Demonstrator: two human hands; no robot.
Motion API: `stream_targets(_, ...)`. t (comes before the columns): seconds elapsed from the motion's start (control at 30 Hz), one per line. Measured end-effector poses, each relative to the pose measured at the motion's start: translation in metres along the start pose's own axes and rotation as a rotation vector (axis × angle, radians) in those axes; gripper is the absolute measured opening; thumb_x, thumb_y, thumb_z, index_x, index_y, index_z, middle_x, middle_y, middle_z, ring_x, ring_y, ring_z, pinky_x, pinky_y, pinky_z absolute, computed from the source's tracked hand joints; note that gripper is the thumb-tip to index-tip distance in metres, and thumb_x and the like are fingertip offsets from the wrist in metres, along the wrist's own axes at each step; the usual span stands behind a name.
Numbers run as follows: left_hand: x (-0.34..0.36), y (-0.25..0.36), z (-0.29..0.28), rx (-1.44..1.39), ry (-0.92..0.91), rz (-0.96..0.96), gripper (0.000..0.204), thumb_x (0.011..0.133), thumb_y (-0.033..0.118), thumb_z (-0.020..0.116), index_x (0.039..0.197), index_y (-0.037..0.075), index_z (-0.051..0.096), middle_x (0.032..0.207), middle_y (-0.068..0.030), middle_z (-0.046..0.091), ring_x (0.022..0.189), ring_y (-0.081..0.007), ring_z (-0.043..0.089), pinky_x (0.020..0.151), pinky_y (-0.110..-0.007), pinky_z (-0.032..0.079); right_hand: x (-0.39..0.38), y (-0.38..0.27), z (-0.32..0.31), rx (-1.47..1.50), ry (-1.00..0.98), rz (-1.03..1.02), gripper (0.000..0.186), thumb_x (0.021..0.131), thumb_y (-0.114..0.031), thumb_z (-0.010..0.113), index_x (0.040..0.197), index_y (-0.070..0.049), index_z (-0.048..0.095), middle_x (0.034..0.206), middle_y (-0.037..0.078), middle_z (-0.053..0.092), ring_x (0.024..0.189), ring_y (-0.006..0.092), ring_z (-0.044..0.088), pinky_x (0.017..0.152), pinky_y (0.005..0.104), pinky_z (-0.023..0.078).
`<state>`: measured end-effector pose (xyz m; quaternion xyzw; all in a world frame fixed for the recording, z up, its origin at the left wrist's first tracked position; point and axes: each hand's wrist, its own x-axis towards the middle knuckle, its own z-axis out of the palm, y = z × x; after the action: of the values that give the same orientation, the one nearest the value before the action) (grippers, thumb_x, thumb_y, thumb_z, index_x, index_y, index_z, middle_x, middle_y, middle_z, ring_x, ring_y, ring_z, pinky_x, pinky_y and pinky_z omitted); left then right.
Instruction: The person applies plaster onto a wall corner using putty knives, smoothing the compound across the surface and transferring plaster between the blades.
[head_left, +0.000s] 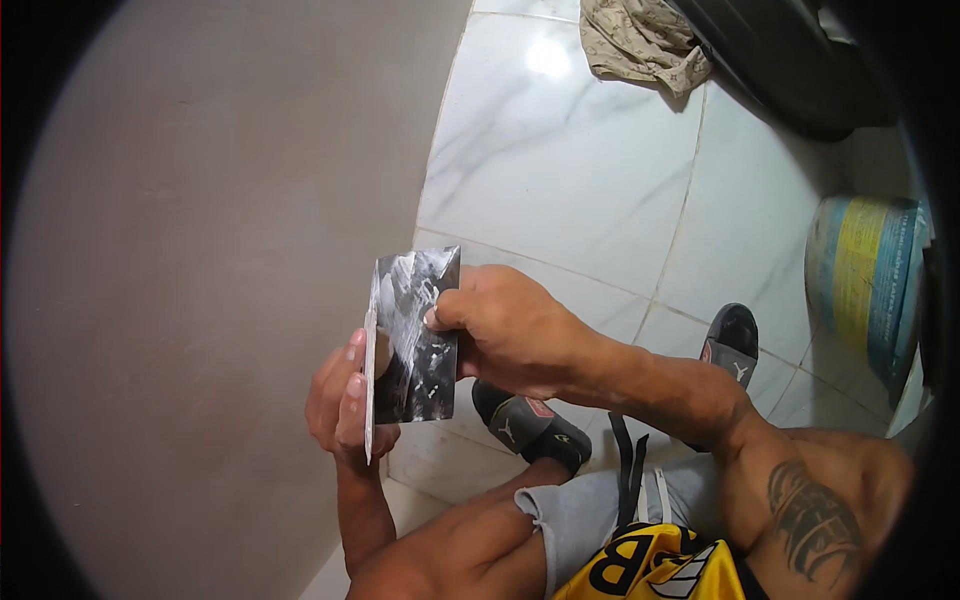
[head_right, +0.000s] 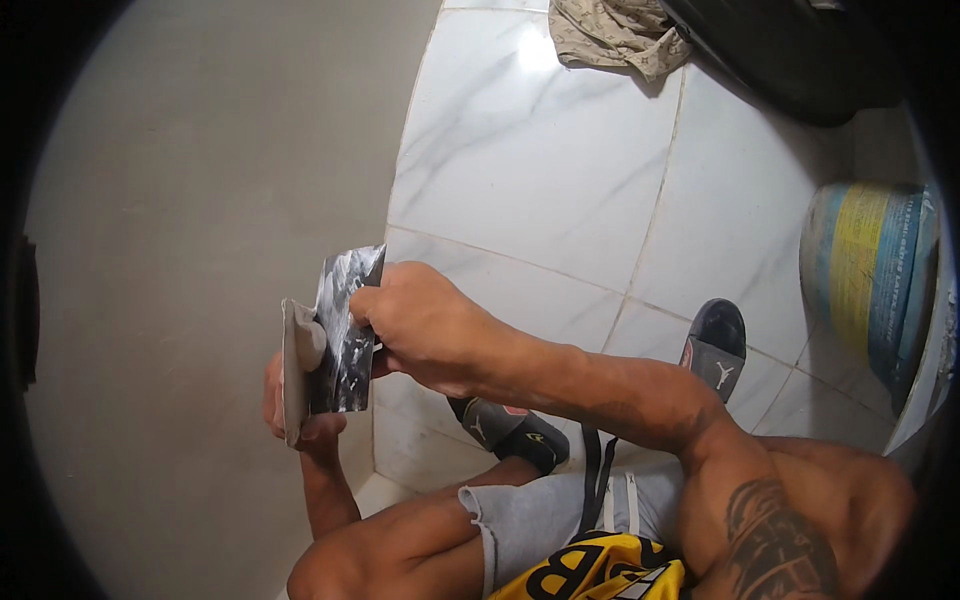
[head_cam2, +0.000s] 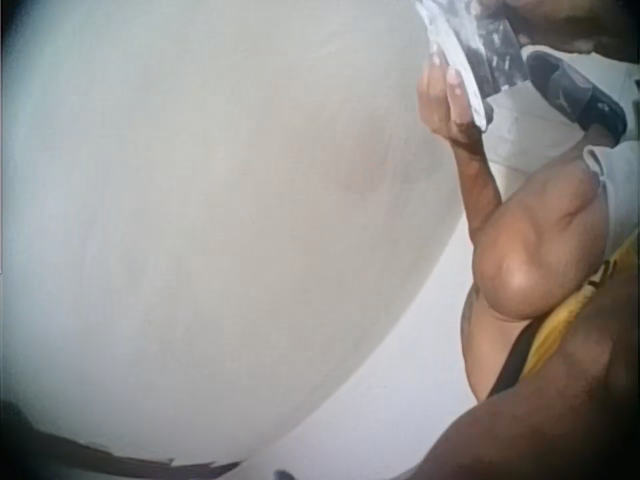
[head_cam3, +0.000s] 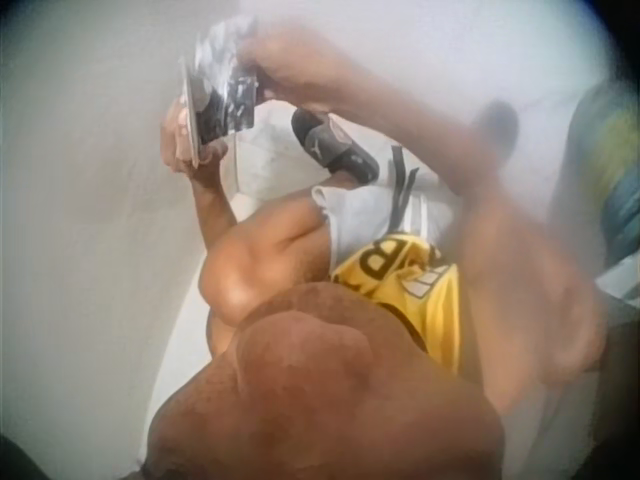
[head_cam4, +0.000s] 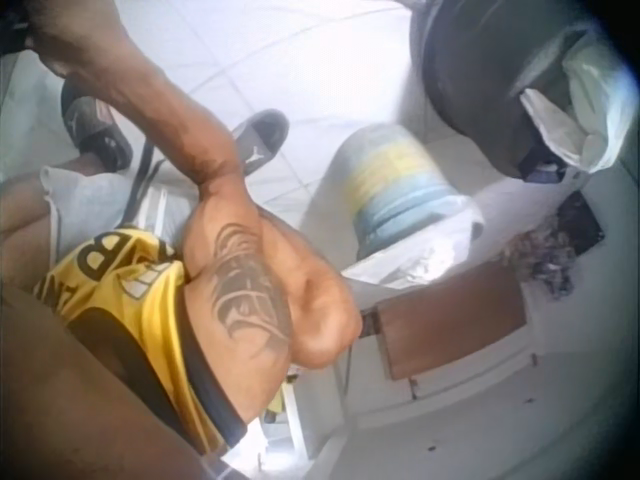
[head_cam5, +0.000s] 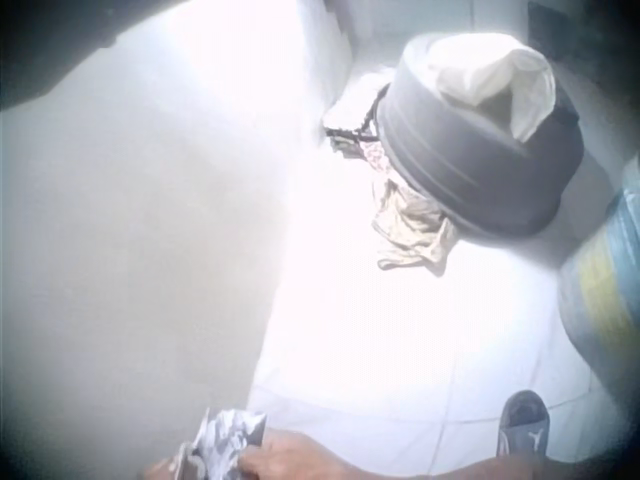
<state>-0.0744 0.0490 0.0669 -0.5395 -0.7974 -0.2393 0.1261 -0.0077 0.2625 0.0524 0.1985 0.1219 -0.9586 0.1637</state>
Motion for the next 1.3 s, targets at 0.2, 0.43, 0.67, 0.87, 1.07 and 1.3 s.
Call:
stream_targets(0.2, -0.002, -0.002, -0.002, -0.017, -0.061, -0.062, 0.042, 0.103, 0.041, 0.029, 0.121, 0.006, 0.043, 0.104, -0.0231, 0.065, 0.085, -0.0350, 0.068, 0.069, -0.042, 0.058, 0.000, -0.004, -0.003, 0.026, -0.001, -0.007, 0.011, 0.085, -0.005, 0.050, 0.084, 0.005, 0.055, 0.079, 0.010, 0.056, 0.070, 0.0189, 0.058, 0.065, 0.0380, 0.049)
stream_targets(0.43, -0.002, -0.005, -0.001, 0.043, -0.094, -0.063, 0.037, 0.098, 0.034, 0.050, 0.121, 0.006, 0.044, 0.105, -0.0222, 0.066, 0.088, -0.0341, 0.068, 0.071, -0.040, 0.057, -0.004, -0.012, 0.006, 0.060, 0.046, -0.028, 0.015, 0.084, -0.004, 0.048, 0.092, 0.008, 0.054, 0.085, 0.012, 0.059, 0.071, 0.0206, 0.061, 0.068, 0.0418, 0.053)
stream_targets(0.67, -0.018, -0.016, 0.011, 0.016, 0.062, -0.027, 0.041, 0.082, 0.007, 0.070, 0.116, -0.002, 0.049, 0.091, -0.0161, 0.063, 0.075, -0.0299, 0.064, 0.063, -0.037, 0.050, -0.008, -0.019, 0.000, -0.048, 0.005, -0.054, 0.019, 0.084, -0.004, 0.046, 0.097, 0.007, 0.053, 0.089, 0.012, 0.060, 0.075, 0.0189, 0.063, 0.069, 0.0373, 0.054)
stream_targets(0.87, -0.038, -0.012, 0.009, 0.086, -0.031, -0.160, 0.030, 0.087, 0.003, 0.063, 0.115, 0.003, 0.050, 0.098, -0.0187, 0.067, 0.078, -0.0320, 0.067, 0.065, -0.035, 0.054, 0.003, -0.028, -0.007, -0.707, -0.101, -0.560, 0.021, 0.089, -0.007, 0.048, 0.102, 0.009, 0.053, 0.094, 0.013, 0.061, 0.080, 0.0185, 0.064, 0.074, 0.0344, 0.056)
stream_targets(1.07, -0.011, 0.021, 0.029, -0.202, 0.160, -0.766, 0.035, 0.099, 0.016, 0.047, 0.127, -0.006, 0.048, 0.108, -0.0153, 0.064, 0.090, -0.0199, 0.062, 0.080, -0.030, 0.049, -0.012, -0.044, -0.004, -0.112, -0.053, -0.477, 0.028, 0.089, 0.002, 0.052, 0.116, 0.008, 0.050, 0.104, 0.012, 0.061, 0.091, 0.0172, 0.062, 0.086, 0.0351, 0.053)
stream_targets(1.3, 0.044, 0.021, 0.011, -1.421, 0.260, -1.477, 0.047, 0.101, 0.030, 0.045, 0.133, -0.003, 0.043, 0.127, -0.0132, 0.055, 0.115, -0.0181, 0.055, 0.091, -0.032, 0.051, -0.009, -0.031, 0.003, -0.983, -0.197, -1.157, 0.034, 0.088, 0.007, 0.055, 0.121, 0.004, 0.050, 0.111, 0.017, 0.059, 0.099, 0.0178, 0.058, 0.081, 0.0285, 0.047)
